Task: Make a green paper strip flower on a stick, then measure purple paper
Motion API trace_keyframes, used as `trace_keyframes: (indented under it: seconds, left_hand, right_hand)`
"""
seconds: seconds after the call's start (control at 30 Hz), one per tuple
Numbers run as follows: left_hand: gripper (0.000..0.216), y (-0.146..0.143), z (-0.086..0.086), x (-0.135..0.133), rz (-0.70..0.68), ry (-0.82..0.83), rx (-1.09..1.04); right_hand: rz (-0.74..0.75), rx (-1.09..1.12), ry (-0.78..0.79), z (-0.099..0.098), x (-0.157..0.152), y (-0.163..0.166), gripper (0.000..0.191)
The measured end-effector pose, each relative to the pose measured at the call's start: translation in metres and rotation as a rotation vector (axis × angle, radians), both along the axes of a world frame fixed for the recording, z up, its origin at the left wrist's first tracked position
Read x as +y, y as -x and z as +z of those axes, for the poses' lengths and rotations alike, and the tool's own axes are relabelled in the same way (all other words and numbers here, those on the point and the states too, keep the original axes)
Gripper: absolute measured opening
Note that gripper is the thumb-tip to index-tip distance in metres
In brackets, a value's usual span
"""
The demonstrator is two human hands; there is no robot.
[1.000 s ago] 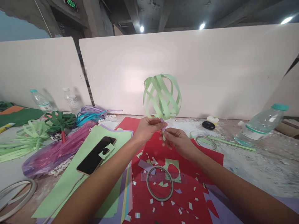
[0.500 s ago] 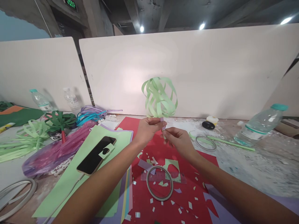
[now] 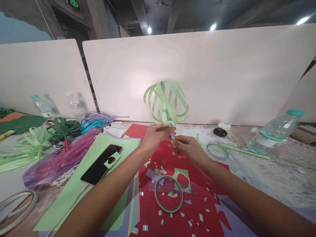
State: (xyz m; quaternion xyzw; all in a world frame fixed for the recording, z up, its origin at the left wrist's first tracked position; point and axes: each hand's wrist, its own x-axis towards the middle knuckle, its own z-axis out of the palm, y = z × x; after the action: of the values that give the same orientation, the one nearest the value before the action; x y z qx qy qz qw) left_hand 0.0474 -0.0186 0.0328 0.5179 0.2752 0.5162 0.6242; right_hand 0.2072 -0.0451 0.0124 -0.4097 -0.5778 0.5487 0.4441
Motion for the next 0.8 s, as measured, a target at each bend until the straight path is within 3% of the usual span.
trace_keyframes:
  seconds: [0.27, 0.33, 0.5, 0.8]
  left_hand:
    - [0.031, -0.005, -0.004, 0.0, 0.217, 0.05, 0.059]
    - [0.03, -0.005, -0.002, -0.001, 0.212, 0.035, 0.054]
    - [0.023, -0.001, 0.002, -0.002, 0.088, -0.049, 0.014]
    - [0.029, -0.005, 0.005, -0.008, 0.19, 0.023, 0.088]
  right_hand:
    - [-0.26, -0.184, -0.177, 0.004, -0.011, 0.008, 0.019]
    - [-0.225, -0.179, -0.182, 0.002, -0.01, 0.008, 0.025]
    - [0.03, -0.031, -0.122, -0.003, -0.002, 0.001, 0.033]
    - [-0.071, -0.066, -0.119, -0.007, 0.0, 0.003, 0.029]
